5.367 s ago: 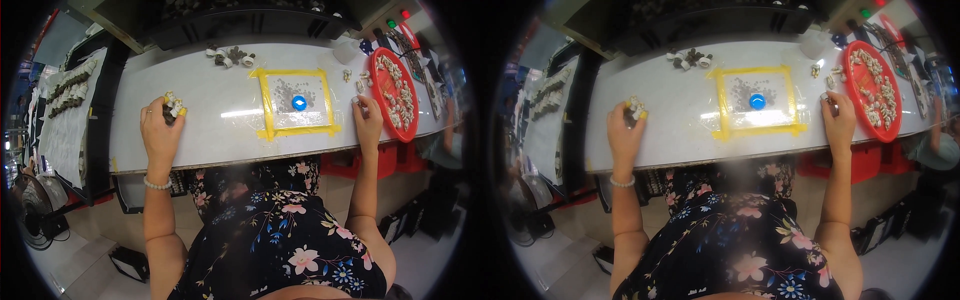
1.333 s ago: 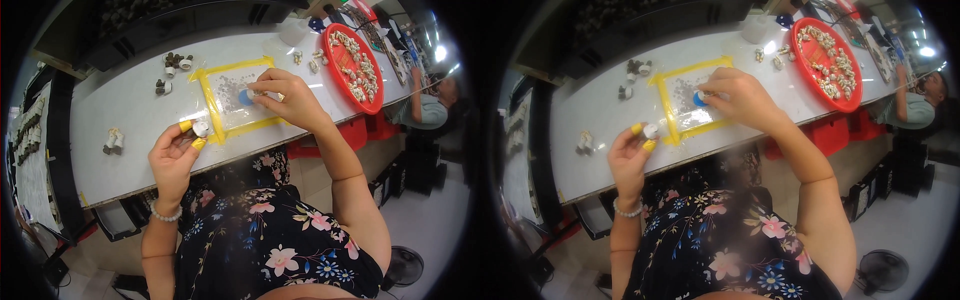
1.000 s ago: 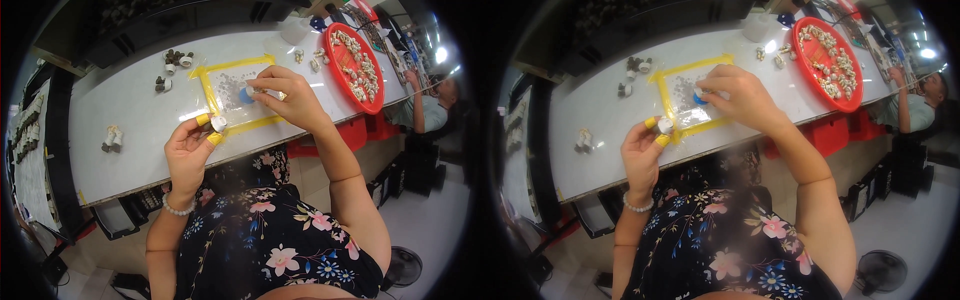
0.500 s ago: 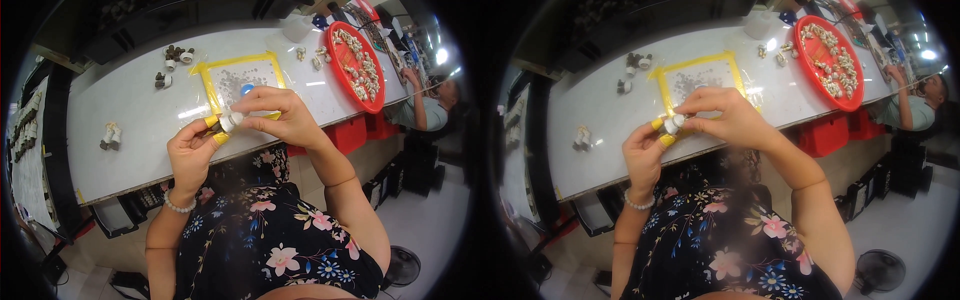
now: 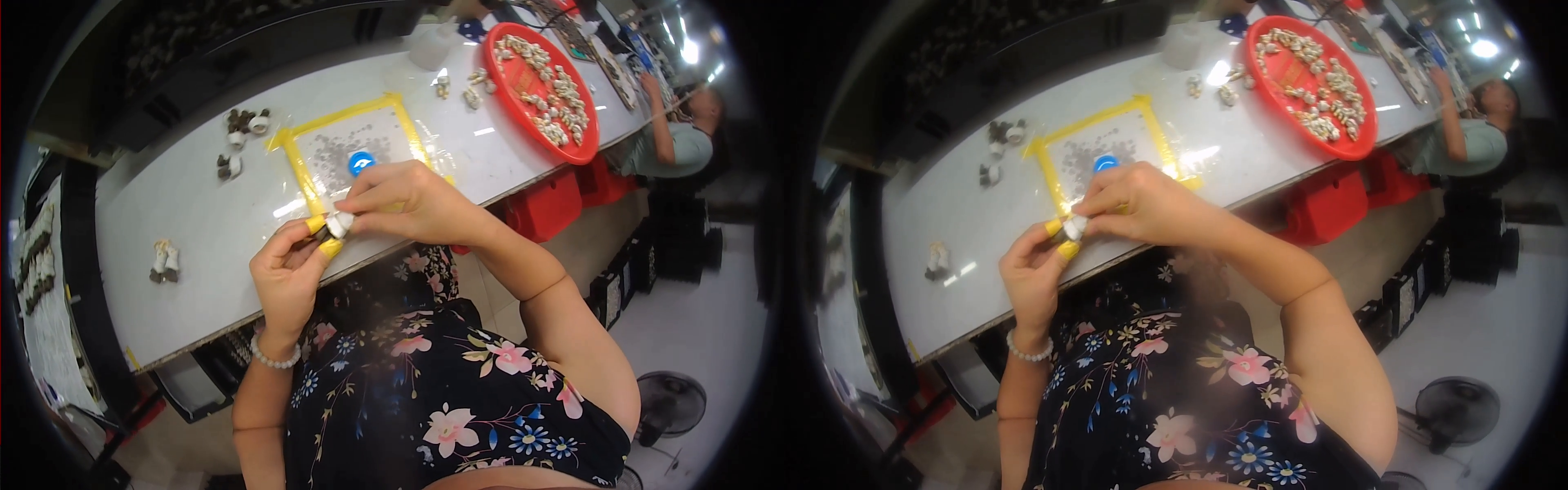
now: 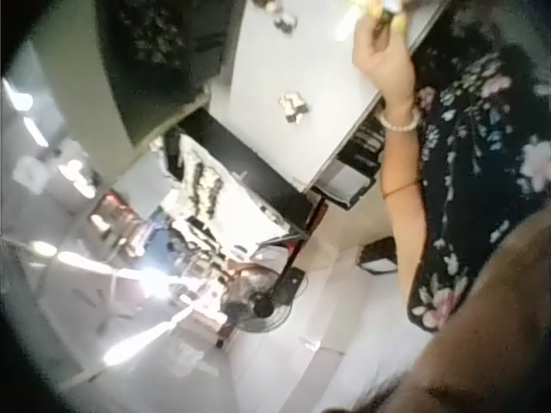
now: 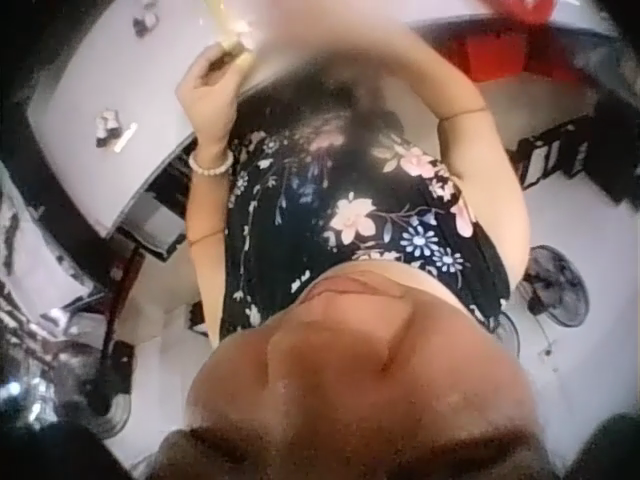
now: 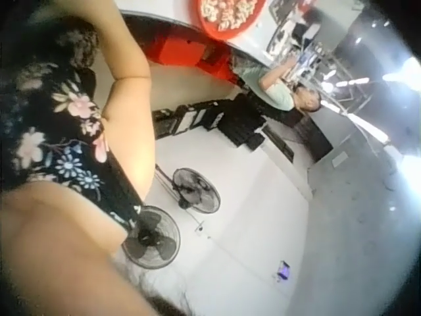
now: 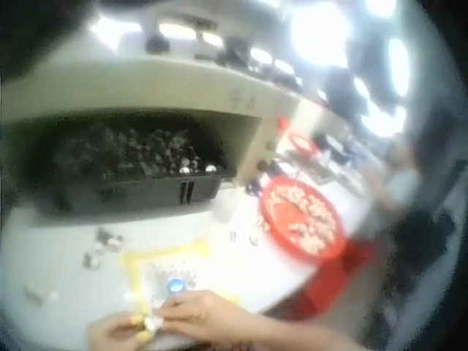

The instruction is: The person applies adhesive to small figurine components with a glue applicator, then assembles the components by hand.

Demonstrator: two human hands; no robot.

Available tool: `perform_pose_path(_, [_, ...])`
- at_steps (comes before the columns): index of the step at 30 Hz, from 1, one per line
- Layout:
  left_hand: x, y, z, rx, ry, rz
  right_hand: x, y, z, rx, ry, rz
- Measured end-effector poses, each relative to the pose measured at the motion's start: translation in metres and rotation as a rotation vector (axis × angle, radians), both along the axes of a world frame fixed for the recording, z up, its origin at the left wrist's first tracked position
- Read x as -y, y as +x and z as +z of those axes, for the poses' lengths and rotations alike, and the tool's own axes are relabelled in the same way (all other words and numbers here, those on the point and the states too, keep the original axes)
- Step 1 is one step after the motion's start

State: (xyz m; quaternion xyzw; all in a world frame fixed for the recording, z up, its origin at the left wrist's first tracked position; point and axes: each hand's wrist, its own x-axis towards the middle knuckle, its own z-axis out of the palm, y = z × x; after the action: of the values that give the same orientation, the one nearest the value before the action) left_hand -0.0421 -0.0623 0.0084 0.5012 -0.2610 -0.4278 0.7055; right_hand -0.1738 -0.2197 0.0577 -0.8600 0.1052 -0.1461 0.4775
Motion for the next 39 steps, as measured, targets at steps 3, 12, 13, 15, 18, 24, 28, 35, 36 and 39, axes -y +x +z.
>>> perform_pose_path(3, [-0.007, 0.002, 0.011, 0.089, 0.030, -0.050, 0.002, -0.009, 0.005, -0.029, 0.080, 0.016])
perform_pose_path(12, [-0.077, 0.059, 0.018, 1.330, 0.305, 0.415, 0.111, -0.076, -0.014, -0.214, -0.841, -0.738])
perform_pose_path(13, [-0.082, 0.065, 0.015, 1.391, 0.319, 0.425, 0.112, -0.074, -0.010, -0.285, -0.770, -0.735])
perform_pose_path(15, [-0.084, 0.067, 0.013, 1.446, 0.294, 0.416, 0.112, -0.071, -0.011, -0.319, -0.707, -0.745])
perform_pose_path(18, [-0.089, 0.067, 0.011, 1.438, 0.288, 0.433, 0.110, -0.066, -0.020, -0.278, -0.599, -0.716])
perform_pose_path(24, [-0.090, 0.081, 0.012, 1.606, 0.419, 0.558, 0.091, -0.070, -0.029, -0.090, -0.048, -0.610])
perform_pose_path(28, [-0.088, 0.089, 0.012, 1.616, 0.476, 0.616, 0.066, -0.070, -0.028, 0.056, 0.092, -0.523])
perform_pose_path(35, [-0.049, 0.078, 0.036, 1.327, 0.313, 0.522, 0.048, -0.068, -0.022, -0.100, -0.186, -0.533])
perform_pose_path(36, [-0.037, 0.078, 0.040, 1.321, 0.303, 0.516, 0.050, -0.070, -0.020, -0.111, -0.274, -0.508])
perform_pose_path(39, [0.001, 0.086, 0.043, 1.576, 0.258, 0.317, 0.053, -0.071, -0.014, -0.146, -0.385, -0.460])
